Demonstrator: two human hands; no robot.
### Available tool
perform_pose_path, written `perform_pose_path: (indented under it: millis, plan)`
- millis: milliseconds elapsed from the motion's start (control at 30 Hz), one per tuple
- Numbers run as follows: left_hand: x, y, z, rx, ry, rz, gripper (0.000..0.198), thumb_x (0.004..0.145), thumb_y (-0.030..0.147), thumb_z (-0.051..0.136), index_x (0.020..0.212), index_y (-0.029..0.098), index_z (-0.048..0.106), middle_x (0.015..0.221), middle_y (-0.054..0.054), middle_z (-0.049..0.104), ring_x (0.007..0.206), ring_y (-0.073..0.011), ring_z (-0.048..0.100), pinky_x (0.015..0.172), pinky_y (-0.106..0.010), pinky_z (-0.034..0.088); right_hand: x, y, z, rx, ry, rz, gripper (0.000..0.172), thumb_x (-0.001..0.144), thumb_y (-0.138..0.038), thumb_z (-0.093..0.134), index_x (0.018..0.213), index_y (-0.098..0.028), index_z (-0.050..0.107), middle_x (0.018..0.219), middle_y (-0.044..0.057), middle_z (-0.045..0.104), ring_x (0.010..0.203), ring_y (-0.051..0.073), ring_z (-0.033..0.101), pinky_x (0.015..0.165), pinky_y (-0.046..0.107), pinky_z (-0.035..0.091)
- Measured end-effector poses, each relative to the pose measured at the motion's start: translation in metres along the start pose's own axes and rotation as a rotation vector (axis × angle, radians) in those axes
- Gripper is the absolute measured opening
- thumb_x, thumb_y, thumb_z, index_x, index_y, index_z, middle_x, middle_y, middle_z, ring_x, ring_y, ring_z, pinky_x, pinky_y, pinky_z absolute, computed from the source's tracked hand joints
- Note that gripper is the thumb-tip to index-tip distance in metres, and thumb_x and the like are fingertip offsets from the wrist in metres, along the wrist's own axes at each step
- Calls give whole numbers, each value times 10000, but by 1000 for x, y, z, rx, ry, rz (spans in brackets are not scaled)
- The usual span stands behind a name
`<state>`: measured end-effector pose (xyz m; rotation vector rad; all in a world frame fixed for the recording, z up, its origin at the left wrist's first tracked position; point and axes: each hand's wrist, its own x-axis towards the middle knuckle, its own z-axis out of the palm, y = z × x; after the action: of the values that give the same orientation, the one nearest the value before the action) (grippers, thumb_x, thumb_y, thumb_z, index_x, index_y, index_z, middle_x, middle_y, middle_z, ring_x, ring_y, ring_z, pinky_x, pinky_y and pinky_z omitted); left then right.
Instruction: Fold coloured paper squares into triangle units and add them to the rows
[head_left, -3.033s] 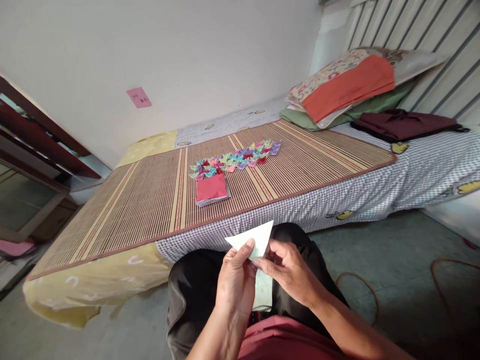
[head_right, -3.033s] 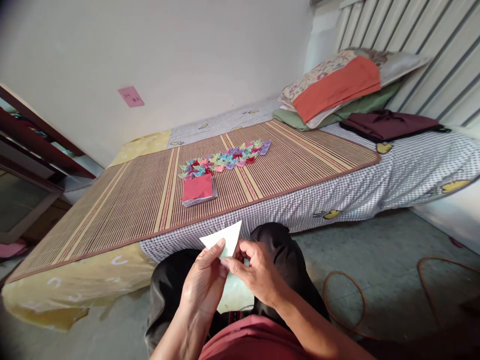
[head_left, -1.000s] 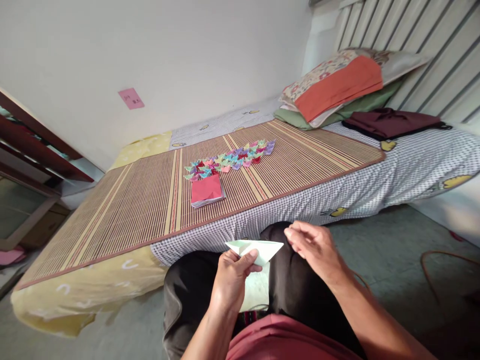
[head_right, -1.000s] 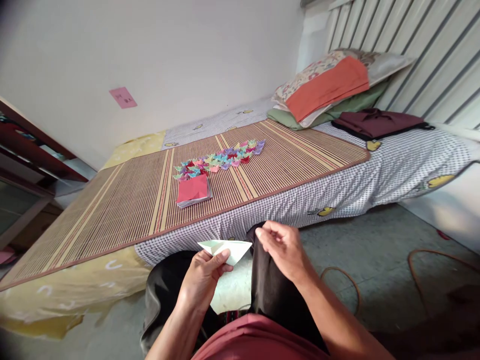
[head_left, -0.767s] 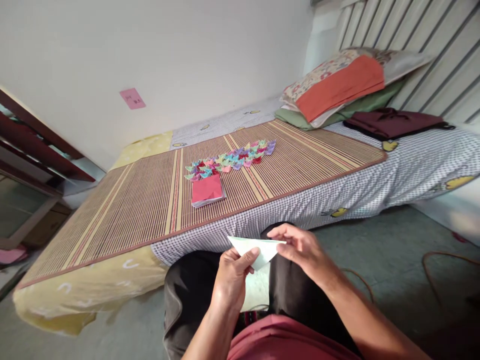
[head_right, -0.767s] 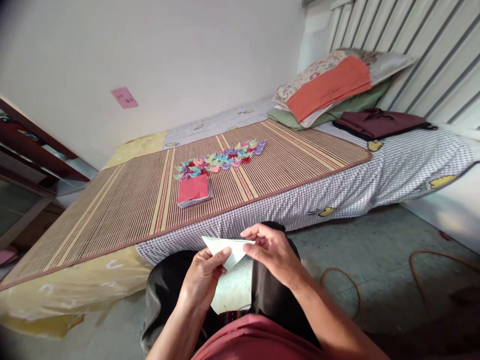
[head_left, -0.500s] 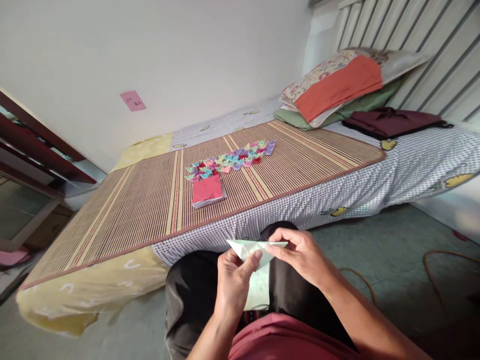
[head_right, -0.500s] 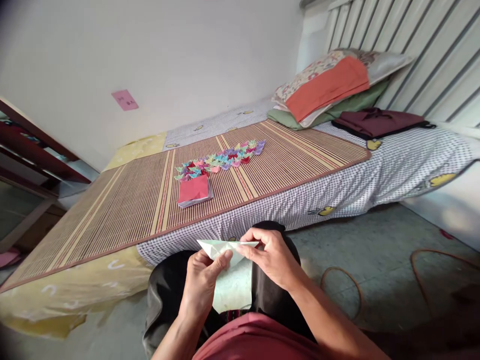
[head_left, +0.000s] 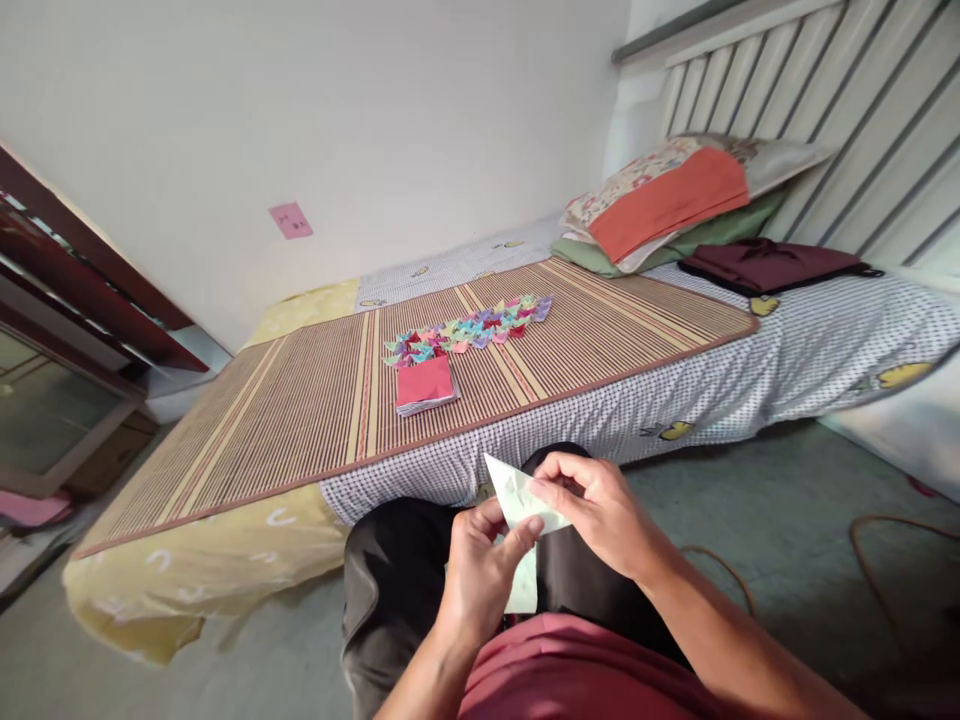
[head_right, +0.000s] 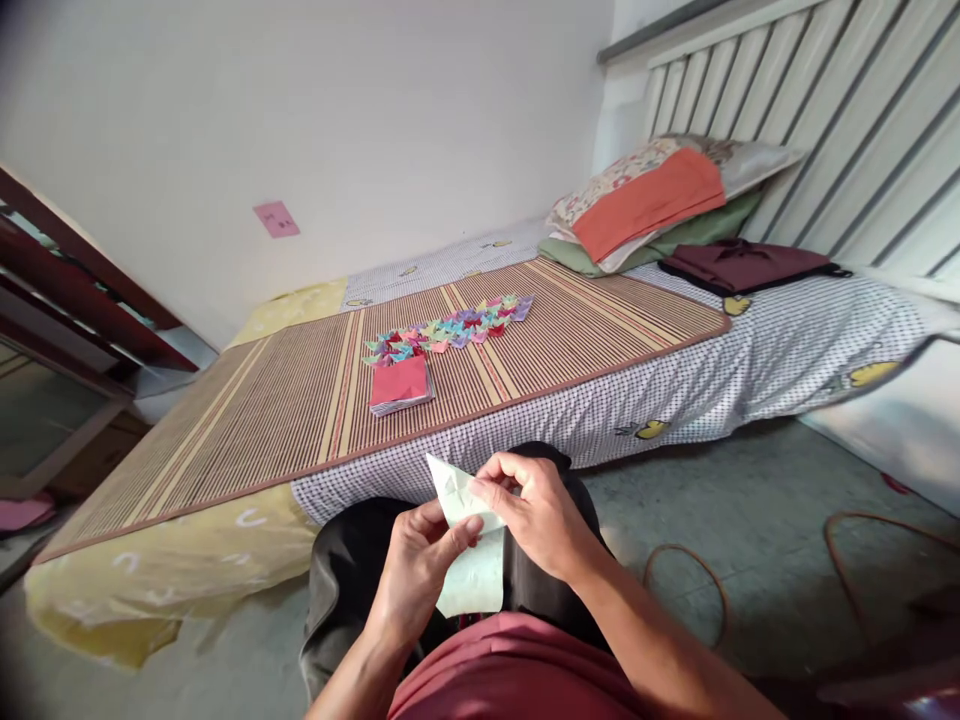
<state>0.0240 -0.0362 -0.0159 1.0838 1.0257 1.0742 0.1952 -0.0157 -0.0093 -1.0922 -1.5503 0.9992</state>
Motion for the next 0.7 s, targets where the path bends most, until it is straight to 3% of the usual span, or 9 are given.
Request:
perform_pose_path:
  millis: [133, 400, 700]
  plan:
    - [-6, 0, -3, -27, 11, 77, 350, 780, 419, 889, 628, 139, 743, 601, -16, 632, 602, -116, 500, 600, -222, 411, 3, -3, 0, 36, 64, 15, 297, 942, -418, 658, 767, -178, 669, 639, -23, 571, 570, 130, 490, 527, 240, 375]
    - [-14, -2, -8, -158, 131, 81, 257, 714, 327, 950, 821, 154, 794, 743, -29, 706, 686, -128, 571, 663, -225, 473, 18, -6, 13, 160, 120, 53, 351, 888, -491, 737, 758, -177, 652, 637, -26, 546, 573, 131, 483, 527, 238, 377]
    - [-2, 2, 2, -157, 191, 121, 337, 735, 389, 927, 653, 152, 702, 622, -1, 645, 629, -119, 546, 659, -234, 464, 16, -2, 12, 119, 154, 9, 351, 912, -481, 718, 746, -184, 633, 605, -40, 506, 535, 119, 439, 497, 236, 335]
